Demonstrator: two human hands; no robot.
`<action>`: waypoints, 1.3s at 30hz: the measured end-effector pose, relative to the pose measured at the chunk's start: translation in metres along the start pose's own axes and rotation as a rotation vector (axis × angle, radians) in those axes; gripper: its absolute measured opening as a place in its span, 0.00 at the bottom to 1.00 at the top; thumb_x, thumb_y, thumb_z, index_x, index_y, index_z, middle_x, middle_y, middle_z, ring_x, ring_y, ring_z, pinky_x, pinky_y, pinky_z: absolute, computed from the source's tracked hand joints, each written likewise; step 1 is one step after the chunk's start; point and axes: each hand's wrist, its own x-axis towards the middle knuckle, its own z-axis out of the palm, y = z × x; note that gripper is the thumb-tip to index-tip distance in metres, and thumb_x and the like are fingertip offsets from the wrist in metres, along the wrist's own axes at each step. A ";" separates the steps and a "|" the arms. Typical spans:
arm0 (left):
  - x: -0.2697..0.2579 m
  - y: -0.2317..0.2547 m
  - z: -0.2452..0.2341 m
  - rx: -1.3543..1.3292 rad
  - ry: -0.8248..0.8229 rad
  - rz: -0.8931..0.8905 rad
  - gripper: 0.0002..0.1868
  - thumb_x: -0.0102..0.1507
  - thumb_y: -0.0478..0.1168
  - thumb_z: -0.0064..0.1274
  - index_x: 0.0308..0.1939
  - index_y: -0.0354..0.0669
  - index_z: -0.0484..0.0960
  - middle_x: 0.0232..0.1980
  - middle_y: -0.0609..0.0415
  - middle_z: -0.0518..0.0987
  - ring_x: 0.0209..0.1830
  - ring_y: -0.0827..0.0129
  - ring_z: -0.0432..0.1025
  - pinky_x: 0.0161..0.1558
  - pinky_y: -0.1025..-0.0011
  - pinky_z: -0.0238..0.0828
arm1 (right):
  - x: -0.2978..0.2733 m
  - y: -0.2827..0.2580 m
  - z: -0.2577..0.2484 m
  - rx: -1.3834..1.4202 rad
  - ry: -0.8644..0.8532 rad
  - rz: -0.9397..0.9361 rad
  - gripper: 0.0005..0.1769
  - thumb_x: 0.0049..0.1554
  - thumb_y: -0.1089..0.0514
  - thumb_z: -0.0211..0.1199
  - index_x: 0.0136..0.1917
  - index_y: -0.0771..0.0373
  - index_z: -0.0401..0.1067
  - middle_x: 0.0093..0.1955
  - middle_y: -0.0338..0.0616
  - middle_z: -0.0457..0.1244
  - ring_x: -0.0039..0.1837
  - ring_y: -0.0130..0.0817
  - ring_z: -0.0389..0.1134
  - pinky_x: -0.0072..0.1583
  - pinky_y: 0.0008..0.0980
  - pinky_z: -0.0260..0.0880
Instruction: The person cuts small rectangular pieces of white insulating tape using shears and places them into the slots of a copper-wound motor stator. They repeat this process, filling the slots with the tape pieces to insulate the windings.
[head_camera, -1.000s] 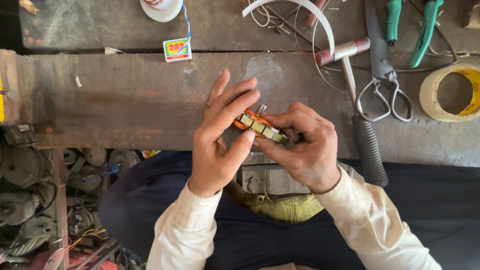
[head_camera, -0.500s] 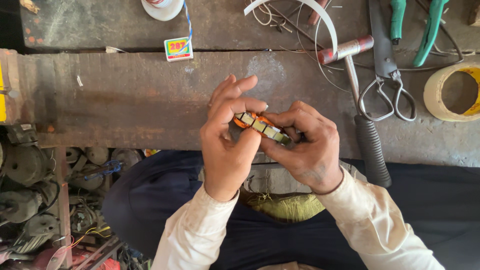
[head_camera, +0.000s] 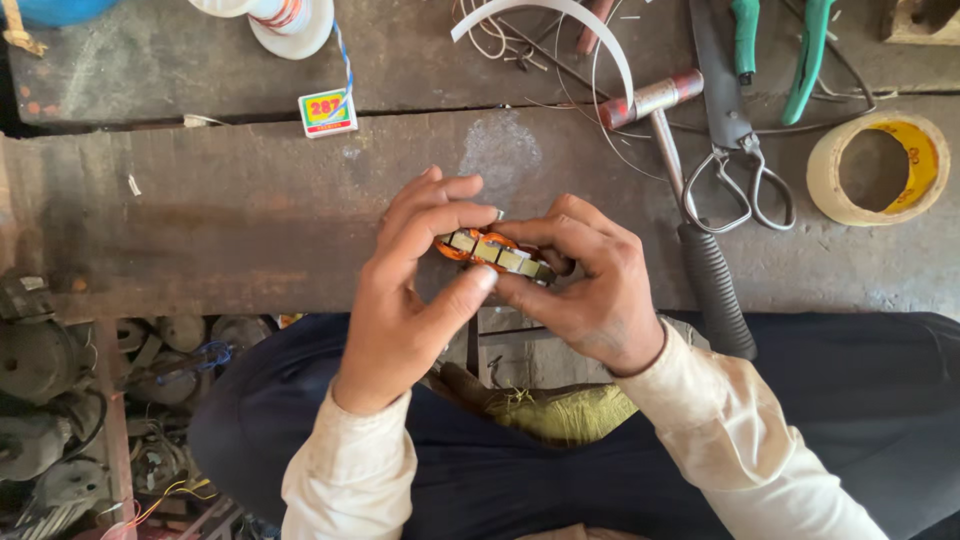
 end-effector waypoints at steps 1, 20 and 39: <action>0.001 0.000 -0.003 0.029 -0.030 0.024 0.19 0.61 0.35 0.60 0.56 0.40 0.80 0.69 0.48 0.74 0.80 0.51 0.59 0.78 0.54 0.54 | 0.001 0.000 -0.002 -0.007 -0.011 0.006 0.22 0.48 0.62 0.79 0.56 0.63 0.78 0.42 0.36 0.61 0.40 0.23 0.59 0.42 0.25 0.61; -0.002 -0.023 -0.006 -0.143 0.037 0.039 0.19 0.64 0.27 0.56 0.59 0.40 0.80 0.59 0.51 0.77 0.59 0.66 0.76 0.61 0.72 0.72 | -0.003 0.042 -0.007 -0.647 -0.002 -0.079 0.16 0.56 0.66 0.64 0.58 0.65 0.75 0.55 0.51 0.64 0.57 0.52 0.66 0.59 0.44 0.69; 0.003 -0.016 -0.008 -0.071 -0.020 0.023 0.20 0.61 0.28 0.60 0.56 0.43 0.80 0.58 0.54 0.79 0.60 0.63 0.75 0.60 0.69 0.73 | 0.023 0.067 -0.093 -0.981 0.005 0.018 0.19 0.57 0.66 0.66 0.62 0.66 0.75 0.61 0.54 0.64 0.64 0.57 0.64 0.67 0.47 0.67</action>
